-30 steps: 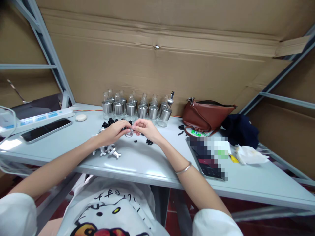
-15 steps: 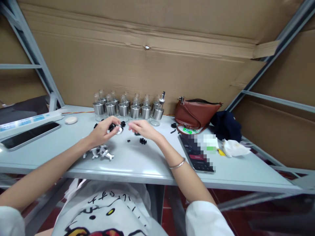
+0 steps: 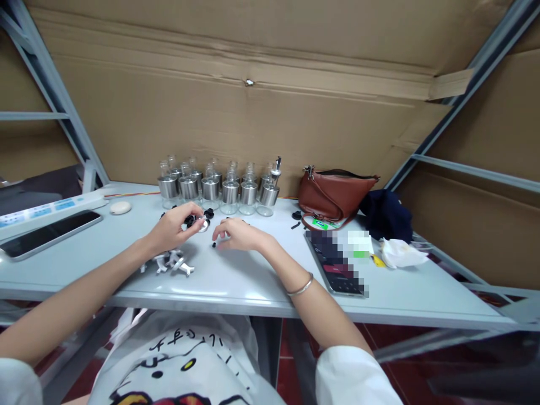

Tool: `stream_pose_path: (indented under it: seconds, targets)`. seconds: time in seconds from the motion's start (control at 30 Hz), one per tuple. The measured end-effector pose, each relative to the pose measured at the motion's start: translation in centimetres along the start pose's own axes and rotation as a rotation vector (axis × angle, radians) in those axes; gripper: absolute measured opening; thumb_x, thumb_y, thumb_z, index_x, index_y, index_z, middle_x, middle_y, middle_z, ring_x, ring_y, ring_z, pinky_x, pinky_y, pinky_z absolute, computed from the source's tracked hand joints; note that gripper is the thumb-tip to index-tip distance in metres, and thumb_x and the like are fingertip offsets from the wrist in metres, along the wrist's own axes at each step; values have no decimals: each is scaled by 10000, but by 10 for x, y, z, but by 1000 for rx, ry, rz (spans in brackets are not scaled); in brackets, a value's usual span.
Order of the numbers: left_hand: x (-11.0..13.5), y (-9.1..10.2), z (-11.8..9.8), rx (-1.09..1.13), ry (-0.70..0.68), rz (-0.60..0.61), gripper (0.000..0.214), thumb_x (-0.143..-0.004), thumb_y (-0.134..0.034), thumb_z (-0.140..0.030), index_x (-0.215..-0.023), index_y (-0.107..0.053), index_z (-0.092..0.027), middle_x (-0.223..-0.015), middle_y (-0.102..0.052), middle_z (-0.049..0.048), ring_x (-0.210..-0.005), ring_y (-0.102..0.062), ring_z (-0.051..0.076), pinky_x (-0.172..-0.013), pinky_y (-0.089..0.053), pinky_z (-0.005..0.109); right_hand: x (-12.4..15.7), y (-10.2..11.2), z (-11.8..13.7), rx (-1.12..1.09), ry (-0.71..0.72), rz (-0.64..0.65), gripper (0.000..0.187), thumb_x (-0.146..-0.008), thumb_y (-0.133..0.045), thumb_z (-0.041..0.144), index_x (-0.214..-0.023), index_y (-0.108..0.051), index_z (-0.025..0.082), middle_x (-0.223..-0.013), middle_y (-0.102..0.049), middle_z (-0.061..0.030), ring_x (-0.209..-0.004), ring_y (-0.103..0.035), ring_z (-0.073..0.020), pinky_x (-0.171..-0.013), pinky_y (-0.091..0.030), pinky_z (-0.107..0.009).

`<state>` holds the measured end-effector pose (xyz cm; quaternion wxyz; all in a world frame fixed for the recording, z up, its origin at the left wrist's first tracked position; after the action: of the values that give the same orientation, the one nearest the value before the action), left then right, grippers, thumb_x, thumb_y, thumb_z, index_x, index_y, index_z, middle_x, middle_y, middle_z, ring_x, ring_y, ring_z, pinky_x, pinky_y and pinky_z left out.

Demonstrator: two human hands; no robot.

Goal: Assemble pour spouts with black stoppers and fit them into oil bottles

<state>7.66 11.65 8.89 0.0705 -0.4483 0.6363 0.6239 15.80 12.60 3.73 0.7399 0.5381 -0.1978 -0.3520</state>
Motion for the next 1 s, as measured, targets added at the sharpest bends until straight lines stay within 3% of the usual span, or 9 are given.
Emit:
stream_pose_path:
  seconds: [0.23,0.6,0.7,0.83,1.0]
  targets:
    - [-1,0,-2,-8,-15,9,175,-893,-421,-310,-838,-513,-172,-783,-614,38,-707,-566,144,-672,-438,264,-7,-21,-2,-138,10,45,142,-727,-643,59,-825,-712,135,-772,-659,-40,-682,-579,-124,-696,-438,-237]
    - [0,-4,-4,-16,-33,35,171,-900,-412,-298,-845,-512,-170,-773,-599,33,-700,-560,142,-662,-435,257,7,18,-32,-132,-190,-66,42,-698,-679,157,-684,-642,141,-597,-600,20,-561,-514,-94,-585,-378,-206]
    - [1,-4,-6,-23,-48,39,173,-899,-410,-298,-840,-509,-169,-766,-596,32,-689,-559,141,-658,-432,259,6,14,-36,-79,-208,-38,16,-696,-654,128,-683,-654,137,-610,-615,9,-571,-522,-99,-593,-386,-206]
    - [0,-3,-6,-26,-45,41,168,-899,-413,-295,-833,-509,-174,-769,-597,33,-693,-560,142,-656,-428,257,5,5,-33,-2,-200,4,147,-665,-579,31,-704,-676,134,-660,-645,-14,-609,-544,-107,-604,-395,-199]
    - [0,-5,-6,-17,-50,54,169,-896,-418,-299,-831,-509,-172,-767,-592,33,-696,-557,143,-660,-429,260,6,3,-35,47,-170,2,150,-663,-577,45,-702,-686,140,-668,-648,-19,-607,-538,-110,-599,-386,-200]
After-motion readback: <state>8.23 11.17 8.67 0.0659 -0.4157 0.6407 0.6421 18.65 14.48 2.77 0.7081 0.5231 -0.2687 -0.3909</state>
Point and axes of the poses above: each hand's wrist, its own x-axis away from the middle knuckle, its own y-axis out of the back of the hand, z = x × y, the point moved 10 cm from there along -x, towards the middle knuckle
